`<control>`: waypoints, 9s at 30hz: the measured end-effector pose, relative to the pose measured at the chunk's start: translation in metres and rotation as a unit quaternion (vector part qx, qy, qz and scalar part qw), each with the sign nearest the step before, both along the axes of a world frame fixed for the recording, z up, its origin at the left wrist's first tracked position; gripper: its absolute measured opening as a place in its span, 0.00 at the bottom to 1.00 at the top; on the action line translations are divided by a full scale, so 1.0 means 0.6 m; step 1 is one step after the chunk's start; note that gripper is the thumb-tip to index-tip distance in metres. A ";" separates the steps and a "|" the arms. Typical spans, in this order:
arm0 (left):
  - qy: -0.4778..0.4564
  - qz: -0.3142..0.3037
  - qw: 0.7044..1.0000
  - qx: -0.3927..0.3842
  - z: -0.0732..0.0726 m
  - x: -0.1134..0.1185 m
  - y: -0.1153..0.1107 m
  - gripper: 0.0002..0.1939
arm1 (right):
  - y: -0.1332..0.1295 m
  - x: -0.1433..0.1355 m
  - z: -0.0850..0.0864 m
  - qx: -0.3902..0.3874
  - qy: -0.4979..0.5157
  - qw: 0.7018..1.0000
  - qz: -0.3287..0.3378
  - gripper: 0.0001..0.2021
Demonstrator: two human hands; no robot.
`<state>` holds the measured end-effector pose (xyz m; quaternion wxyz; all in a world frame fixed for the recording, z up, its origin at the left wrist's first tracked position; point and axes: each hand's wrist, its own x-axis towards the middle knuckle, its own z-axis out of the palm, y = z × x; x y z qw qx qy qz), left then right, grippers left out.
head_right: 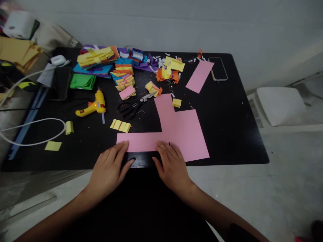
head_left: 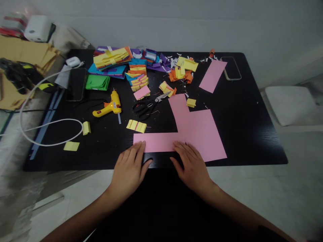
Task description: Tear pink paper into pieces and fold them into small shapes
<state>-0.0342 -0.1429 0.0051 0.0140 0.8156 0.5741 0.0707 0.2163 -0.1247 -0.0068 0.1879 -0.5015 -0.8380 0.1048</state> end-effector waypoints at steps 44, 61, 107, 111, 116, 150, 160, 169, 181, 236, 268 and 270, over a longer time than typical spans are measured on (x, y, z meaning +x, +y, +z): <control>0.034 -0.004 0.999 -0.006 -0.001 -0.010 -0.004 0.30 | 0.004 -0.088 -0.004 0.013 0.055 0.997 0.058 0.24; 0.034 0.001 0.999 0.014 -0.008 -0.007 -0.005 0.30 | 0.005 -0.028 -0.012 0.034 0.043 0.998 0.013 0.28; 0.028 -0.013 1.000 -0.001 -0.006 -0.012 -0.006 0.28 | 0.012 -0.114 0.003 -0.013 0.071 0.991 0.109 0.19; 0.026 -0.014 1.000 0.000 -0.006 -0.012 -0.006 0.28 | 0.018 -0.116 0.003 -0.023 0.081 0.990 0.109 0.19; 0.031 0.000 1.000 0.004 -0.005 -0.008 -0.005 0.29 | 0.020 -0.094 -0.001 -0.012 0.090 0.992 0.090 0.17; -0.004 -0.012 1.000 0.005 0.018 0.002 0.011 0.26 | 0.035 -0.078 0.013 -0.010 0.106 0.991 0.086 0.12; -0.019 -0.016 1.000 0.008 0.011 -0.003 0.014 0.26 | 0.029 -0.082 -0.001 0.003 0.113 0.992 0.062 0.14; -0.033 -0.010 0.999 -0.013 0.012 -0.008 0.015 0.26 | 0.027 -0.019 0.000 0.039 0.106 0.994 0.003 0.12; -0.020 -0.003 1.000 0.005 0.014 -0.033 0.018 0.24 | 0.026 0.016 0.001 0.064 0.073 0.995 -0.015 0.12; -0.228 -0.050 0.972 -0.002 -0.024 -0.010 0.058 0.08 | 0.048 -0.061 -0.016 -0.040 0.183 0.982 0.040 0.07; -0.248 -0.059 0.967 0.007 -0.029 -0.012 0.057 0.08 | 0.047 -0.060 -0.021 -0.031 0.178 0.983 0.044 0.06; -0.235 -0.063 0.970 0.009 -0.030 -0.013 0.056 0.09 | 0.044 -0.062 -0.021 -0.021 0.157 0.986 0.045 0.08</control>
